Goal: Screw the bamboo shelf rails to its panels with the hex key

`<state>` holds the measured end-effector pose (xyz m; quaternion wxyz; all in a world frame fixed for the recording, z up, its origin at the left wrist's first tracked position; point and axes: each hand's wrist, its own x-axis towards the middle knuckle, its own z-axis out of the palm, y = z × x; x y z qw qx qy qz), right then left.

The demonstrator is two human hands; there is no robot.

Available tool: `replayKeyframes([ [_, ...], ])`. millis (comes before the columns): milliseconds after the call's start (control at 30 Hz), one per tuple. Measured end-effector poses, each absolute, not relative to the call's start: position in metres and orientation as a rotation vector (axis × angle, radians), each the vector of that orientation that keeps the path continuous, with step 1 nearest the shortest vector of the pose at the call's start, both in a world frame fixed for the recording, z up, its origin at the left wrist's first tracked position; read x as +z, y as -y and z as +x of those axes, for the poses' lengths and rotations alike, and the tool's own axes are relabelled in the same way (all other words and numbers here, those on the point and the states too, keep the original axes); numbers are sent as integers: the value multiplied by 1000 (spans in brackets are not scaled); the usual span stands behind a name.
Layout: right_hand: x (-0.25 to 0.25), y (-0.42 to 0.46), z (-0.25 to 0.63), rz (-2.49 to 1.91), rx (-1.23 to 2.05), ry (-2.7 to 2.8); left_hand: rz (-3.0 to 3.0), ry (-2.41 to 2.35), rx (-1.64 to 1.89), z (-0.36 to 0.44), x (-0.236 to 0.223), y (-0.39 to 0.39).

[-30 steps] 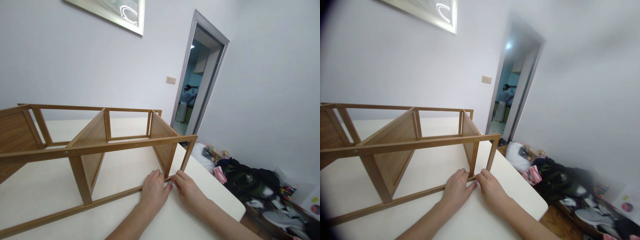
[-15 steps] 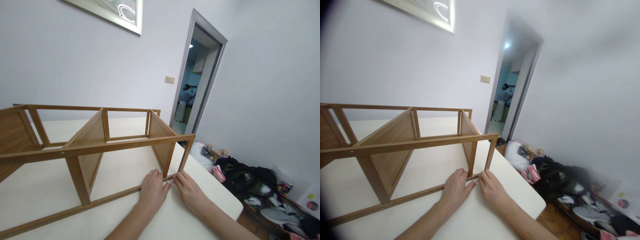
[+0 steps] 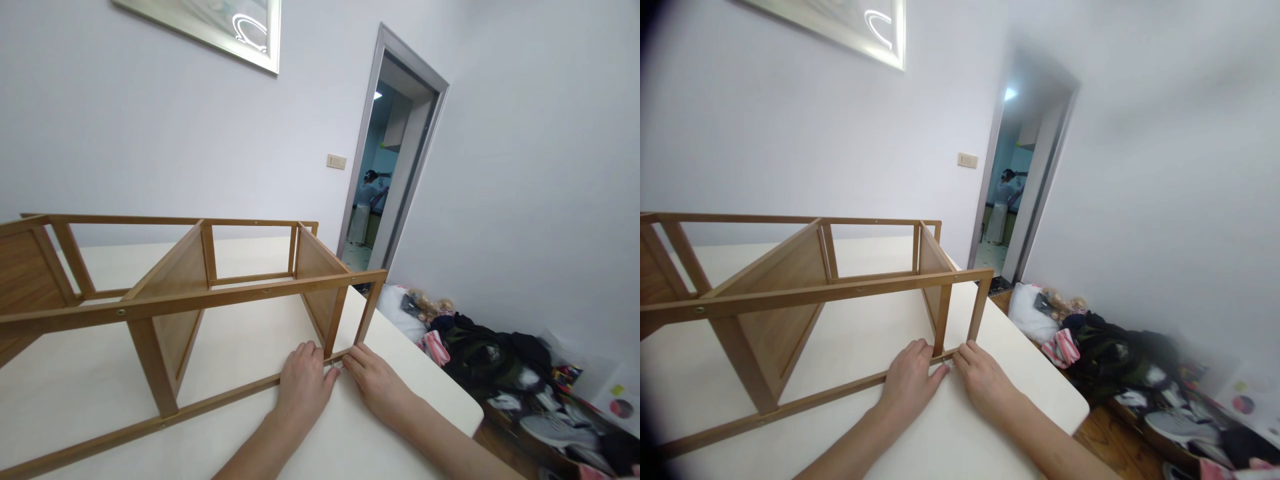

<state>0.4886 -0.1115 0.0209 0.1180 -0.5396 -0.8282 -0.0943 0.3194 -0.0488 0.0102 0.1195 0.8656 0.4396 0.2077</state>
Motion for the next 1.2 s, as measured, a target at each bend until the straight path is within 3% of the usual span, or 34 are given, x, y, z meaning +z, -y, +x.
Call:
replayKeyframes([
  [433,27,110,490,-1610,-258,2452,2515,-1277,675,321,7,49],
  [667,43,116,499,-1520,-417,2389,2554,-1204,1068,315,0,56],
  [767,70,121,505,-1436,-502,2243,2626,-1109,1317,312,25,64],
  [967,137,124,506,-1229,-717,2069,2704,-981,1689,310,127,66],
  [1067,162,120,502,-1184,-787,2029,2755,-1127,1617,311,160,53],
  [1200,180,109,497,-1216,-830,2046,2833,-1278,1335,315,164,39],
])
